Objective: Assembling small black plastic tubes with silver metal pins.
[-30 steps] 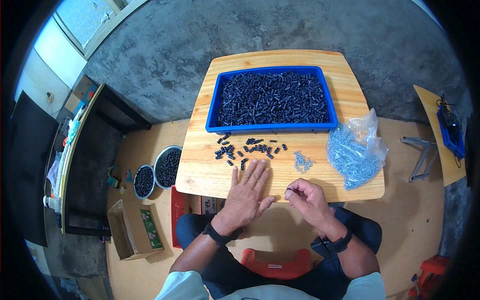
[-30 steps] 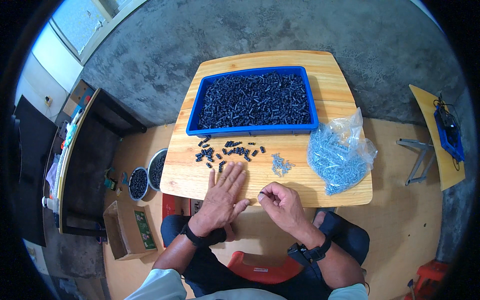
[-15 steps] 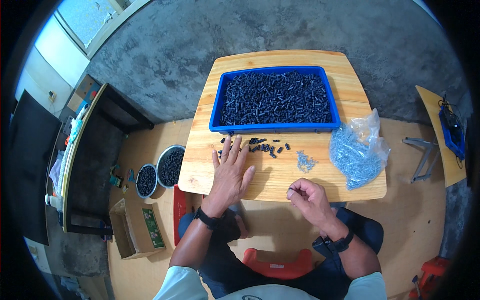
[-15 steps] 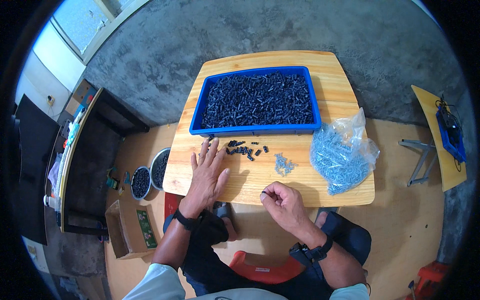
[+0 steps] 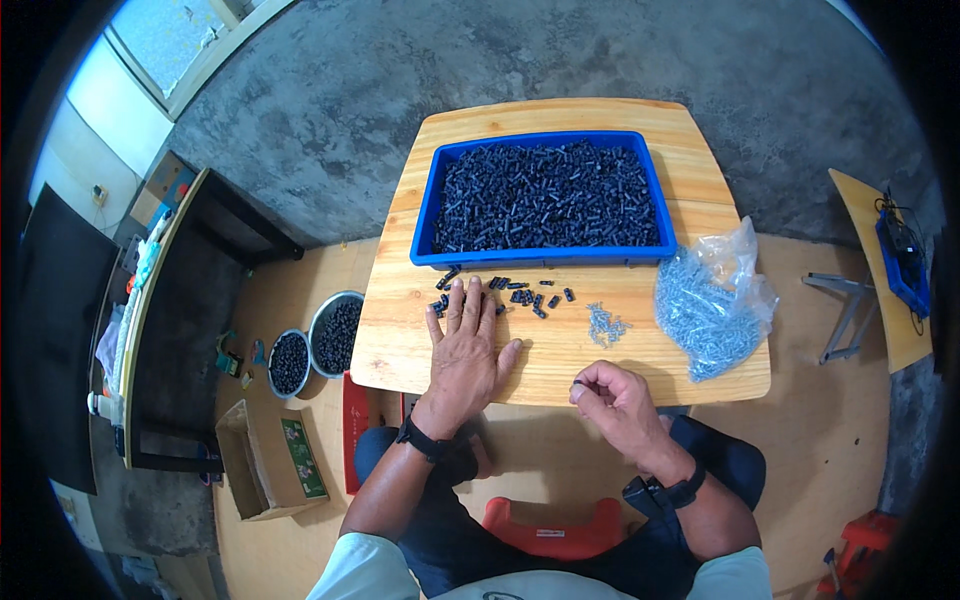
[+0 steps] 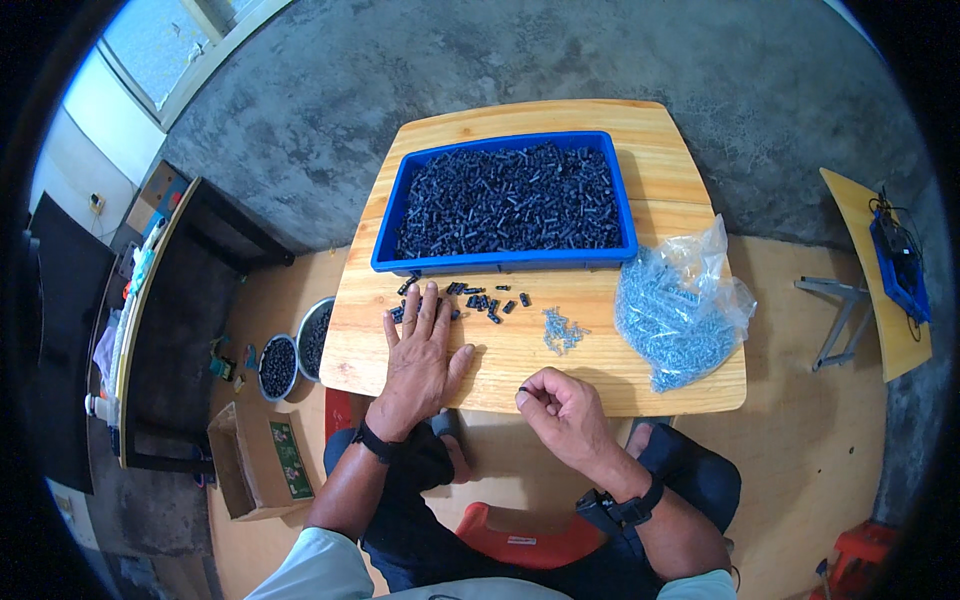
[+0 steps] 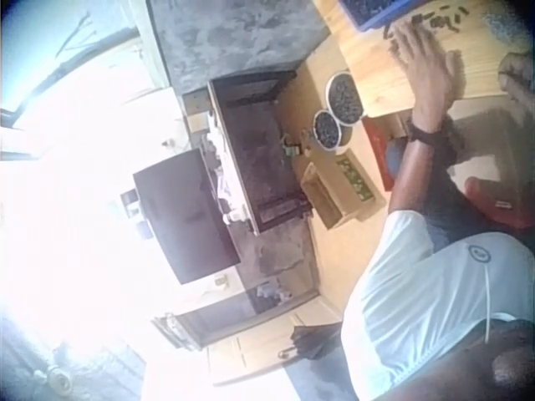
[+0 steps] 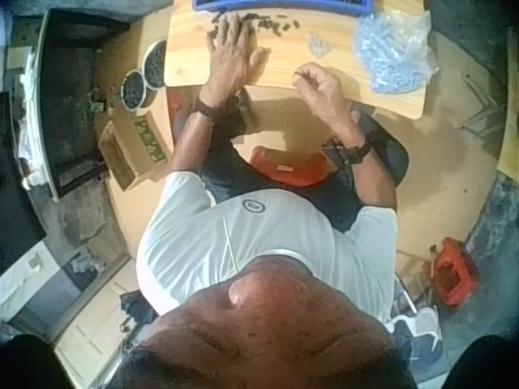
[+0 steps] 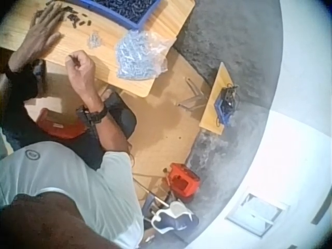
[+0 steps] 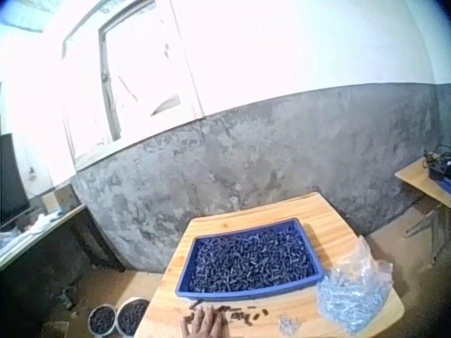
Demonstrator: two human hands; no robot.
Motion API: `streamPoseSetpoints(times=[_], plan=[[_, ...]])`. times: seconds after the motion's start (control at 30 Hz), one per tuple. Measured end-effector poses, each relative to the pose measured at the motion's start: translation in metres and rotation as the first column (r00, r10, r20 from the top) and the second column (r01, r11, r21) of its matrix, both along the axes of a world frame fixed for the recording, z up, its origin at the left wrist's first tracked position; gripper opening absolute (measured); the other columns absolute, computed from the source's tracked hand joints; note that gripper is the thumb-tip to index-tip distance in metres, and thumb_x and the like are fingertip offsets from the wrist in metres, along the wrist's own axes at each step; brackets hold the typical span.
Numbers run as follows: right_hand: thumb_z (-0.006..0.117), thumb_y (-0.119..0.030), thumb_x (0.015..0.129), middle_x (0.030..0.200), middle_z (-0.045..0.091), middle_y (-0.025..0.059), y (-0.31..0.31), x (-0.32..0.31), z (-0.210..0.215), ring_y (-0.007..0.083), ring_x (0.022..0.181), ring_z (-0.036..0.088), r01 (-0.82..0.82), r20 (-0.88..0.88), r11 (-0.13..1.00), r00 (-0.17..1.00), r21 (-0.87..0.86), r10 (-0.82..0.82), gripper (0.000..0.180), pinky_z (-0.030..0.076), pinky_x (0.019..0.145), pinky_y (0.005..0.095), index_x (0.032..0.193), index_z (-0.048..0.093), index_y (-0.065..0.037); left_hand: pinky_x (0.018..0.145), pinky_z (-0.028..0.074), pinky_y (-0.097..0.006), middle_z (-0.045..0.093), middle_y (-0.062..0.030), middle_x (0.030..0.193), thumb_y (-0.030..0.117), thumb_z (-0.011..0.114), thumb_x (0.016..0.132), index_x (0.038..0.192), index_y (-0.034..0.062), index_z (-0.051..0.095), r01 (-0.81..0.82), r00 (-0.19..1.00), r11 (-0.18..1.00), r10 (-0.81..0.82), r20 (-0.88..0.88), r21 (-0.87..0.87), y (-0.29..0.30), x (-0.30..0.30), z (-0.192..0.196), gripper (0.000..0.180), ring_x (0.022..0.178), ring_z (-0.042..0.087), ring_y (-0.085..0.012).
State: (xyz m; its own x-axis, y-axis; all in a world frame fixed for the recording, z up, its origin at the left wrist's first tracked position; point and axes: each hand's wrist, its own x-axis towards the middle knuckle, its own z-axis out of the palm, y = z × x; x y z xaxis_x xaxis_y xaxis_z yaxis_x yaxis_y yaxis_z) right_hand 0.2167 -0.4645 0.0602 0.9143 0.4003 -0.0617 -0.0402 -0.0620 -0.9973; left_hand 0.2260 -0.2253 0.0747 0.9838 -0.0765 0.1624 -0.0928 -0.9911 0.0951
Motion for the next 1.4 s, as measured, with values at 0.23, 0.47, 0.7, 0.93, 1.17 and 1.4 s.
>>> streamPoseSetpoints(times=[0.23, 0.47, 0.7, 0.93, 1.17, 1.4], plan=[[0.068, -0.012, 0.094, 0.074, 0.063, -0.0013, 0.002, 0.0, -0.001, 0.0022, 0.063, 0.05, 0.005, -0.003, 1.0, 1.0, 0.018, -0.005, 0.014, 0.042, 0.056, 0.0223, 0.09, 0.065, 0.001, 0.12, 0.006, -0.066, 0.023, -0.0191, 0.166, 0.045, 0.052, 0.1, 0.153, -0.0021, 0.037, 0.118, 0.993, 0.993, -0.118, -0.032, 0.007, -0.004, -0.005, 0.004, 0.073, 0.156, 0.012, -0.0383], [0.068, -0.011, 0.094, 0.075, 0.063, -0.0011, 0.001, -0.001, -0.002, 0.002, 0.064, 0.051, 0.004, 0.011, 1.0, 1.0, -0.001, -0.004, 0.013, 0.044, 0.057, 0.0224, 0.091, 0.065, 0.001, 0.12, 0.008, -0.067, 0.024, -0.0216, 0.165, 0.047, 0.053, 0.098, 0.153, -0.0043, 0.037, 0.087, 0.993, 0.994, -0.091, -0.071, -0.063, -0.007, -0.021, -0.002, 0.077, 0.156, 0.013, -0.0388], [0.068, -0.011, 0.094, 0.075, 0.063, -0.0013, 0.001, 0.0, 0.002, 0.0019, 0.064, 0.052, -0.007, -0.009, 1.0, 1.0, -0.01, 0.007, 0.013, 0.044, 0.057, 0.0218, 0.092, 0.066, 0.001, 0.119, 0.006, -0.068, 0.023, -0.0232, 0.165, 0.042, 0.051, 0.1, 0.152, -0.0013, 0.039, 0.049, 0.999, 0.997, -0.049, -0.001, -0.053, -0.007, 0.001, 0.003, 0.069, 0.155, 0.01, -0.0433], [0.067, -0.012, 0.094, 0.076, 0.063, -0.0015, 0.0, -0.001, -0.001, 0.0021, 0.064, 0.051, -0.002, -0.019, 1.0, 1.0, 0.024, 0.002, 0.013, 0.043, 0.057, 0.022, 0.092, 0.066, 0.001, 0.118, 0.01, -0.07, 0.024, -0.0233, 0.164, 0.043, 0.051, 0.1, 0.151, 0.001, 0.042, 0.059, 0.998, 0.997, -0.06, -0.021, -0.051, -0.011, -0.001, -0.002, 0.066, 0.155, 0.01, -0.0431], [0.067, -0.011, 0.094, 0.076, 0.063, -0.0009, 0.001, 0.0, 0.002, 0.0024, 0.064, 0.051, -0.011, 0.001, 1.0, 1.0, 0.004, 0.011, 0.013, 0.043, 0.057, 0.0229, 0.091, 0.065, 0.001, 0.118, 0.006, -0.069, 0.023, -0.024, 0.164, 0.04, 0.051, 0.1, 0.151, 0.0039, 0.043, 0.067, 0.995, 0.988, -0.076, -0.062, -0.14, -0.005, -0.026, 0.0, 0.063, 0.155, 0.011, -0.0442], [0.067, -0.011, 0.095, 0.076, 0.062, -0.0014, 0.001, 0.0, 0.0, 0.0014, 0.065, 0.051, -0.012, -0.02, 1.0, 1.0, 0.02, 0.012, 0.013, 0.043, 0.057, 0.0216, 0.092, 0.065, 0.001, 0.118, 0.011, -0.069, 0.029, -0.0219, 0.163, 0.018, 0.071, 0.088, 0.131, 0.0117, 0.065, 0.063, 0.998, 0.957, -0.056, 0.032, -0.284, 0.0, -0.026, 0.002, 0.044, 0.155, 0.015, -0.0427]])
